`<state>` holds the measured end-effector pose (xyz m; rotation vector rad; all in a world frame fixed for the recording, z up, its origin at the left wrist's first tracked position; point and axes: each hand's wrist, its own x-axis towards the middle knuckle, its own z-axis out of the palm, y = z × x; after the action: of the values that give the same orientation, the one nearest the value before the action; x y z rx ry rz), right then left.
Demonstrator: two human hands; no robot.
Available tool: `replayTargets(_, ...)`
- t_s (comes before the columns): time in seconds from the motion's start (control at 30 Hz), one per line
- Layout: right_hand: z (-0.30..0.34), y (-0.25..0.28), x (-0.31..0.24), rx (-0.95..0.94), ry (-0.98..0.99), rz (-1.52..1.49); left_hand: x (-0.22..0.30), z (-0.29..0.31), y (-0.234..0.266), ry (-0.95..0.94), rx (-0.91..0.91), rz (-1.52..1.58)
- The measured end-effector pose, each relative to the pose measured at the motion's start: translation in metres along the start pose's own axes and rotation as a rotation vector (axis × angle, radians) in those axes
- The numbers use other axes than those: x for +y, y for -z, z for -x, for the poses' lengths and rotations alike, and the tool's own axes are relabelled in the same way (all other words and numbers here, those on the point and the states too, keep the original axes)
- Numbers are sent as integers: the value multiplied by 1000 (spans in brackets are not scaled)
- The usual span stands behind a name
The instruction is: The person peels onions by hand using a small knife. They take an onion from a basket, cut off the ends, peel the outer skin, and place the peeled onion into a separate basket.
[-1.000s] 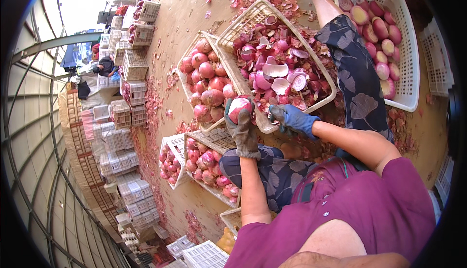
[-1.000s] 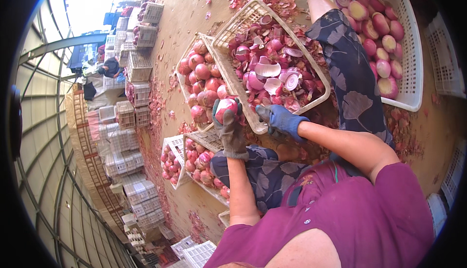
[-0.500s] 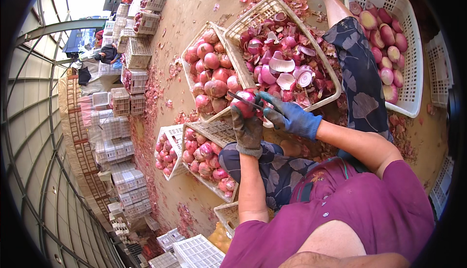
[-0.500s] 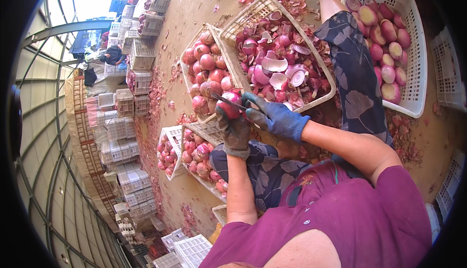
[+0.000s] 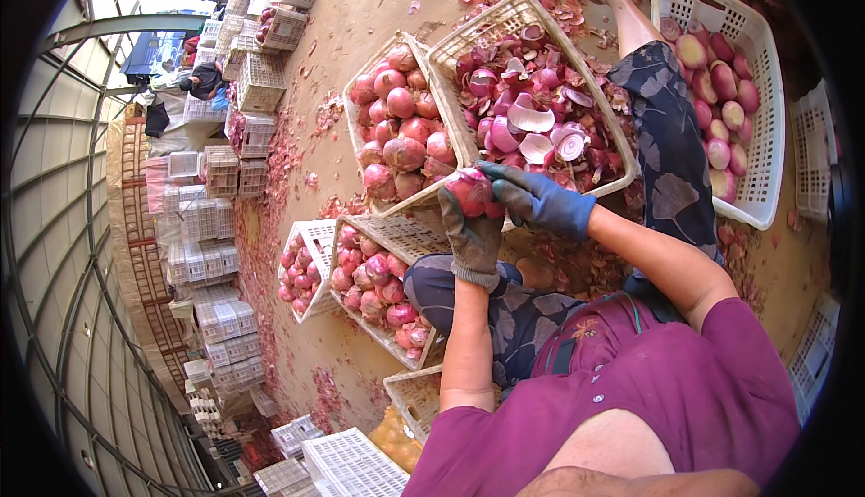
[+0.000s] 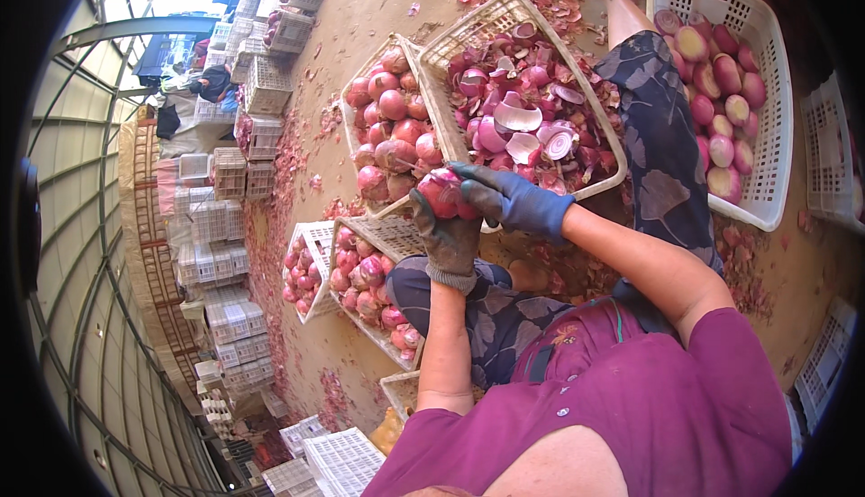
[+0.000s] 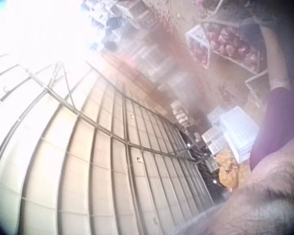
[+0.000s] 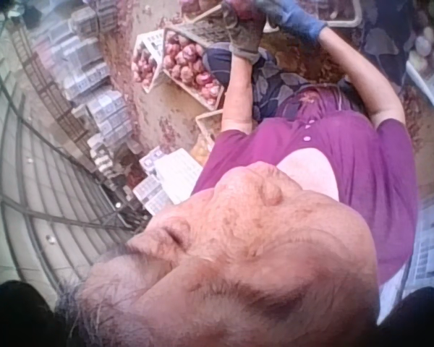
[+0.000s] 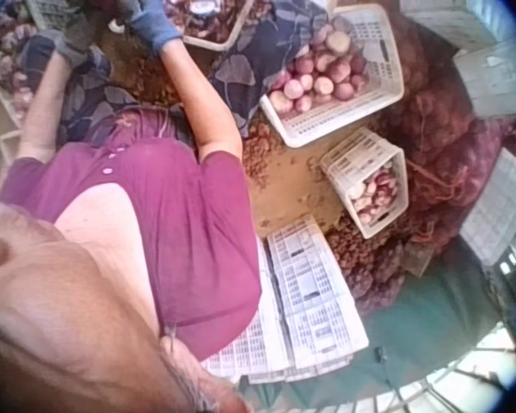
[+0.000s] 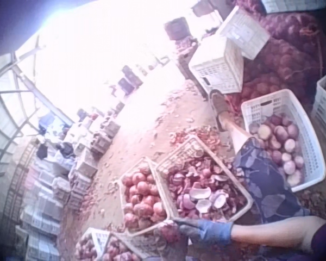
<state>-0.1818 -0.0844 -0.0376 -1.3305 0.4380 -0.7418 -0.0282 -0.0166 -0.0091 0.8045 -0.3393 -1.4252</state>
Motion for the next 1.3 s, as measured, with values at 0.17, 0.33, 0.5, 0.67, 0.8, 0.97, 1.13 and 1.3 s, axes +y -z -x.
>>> replayTargets(0.17,12,1,-30,-99,-301,-474,2,4,11,13,-19,-36)
replayTargets(0.33,4,2,2,-21,-218,-396,1,3,-3,-18,-15,-77)
replayTargets(0.5,-2,2,15,38,-244,-343,0,-2,9,-6,-55,-114)
replayTargets(0.67,-4,8,22,218,132,4,-2,-7,6,65,-110,-141)
replayTargets(0.8,7,20,3,239,103,419,-3,-11,-7,-61,-54,-511)
replayTargets(0.97,11,30,-10,129,157,851,-23,-28,16,-300,-24,-1020)
replayTargets(1.13,13,20,-15,151,183,697,-28,-41,22,-282,94,-1287)
replayTargets(1.3,6,31,-3,264,-107,172,-26,-38,-6,-497,106,-1376)
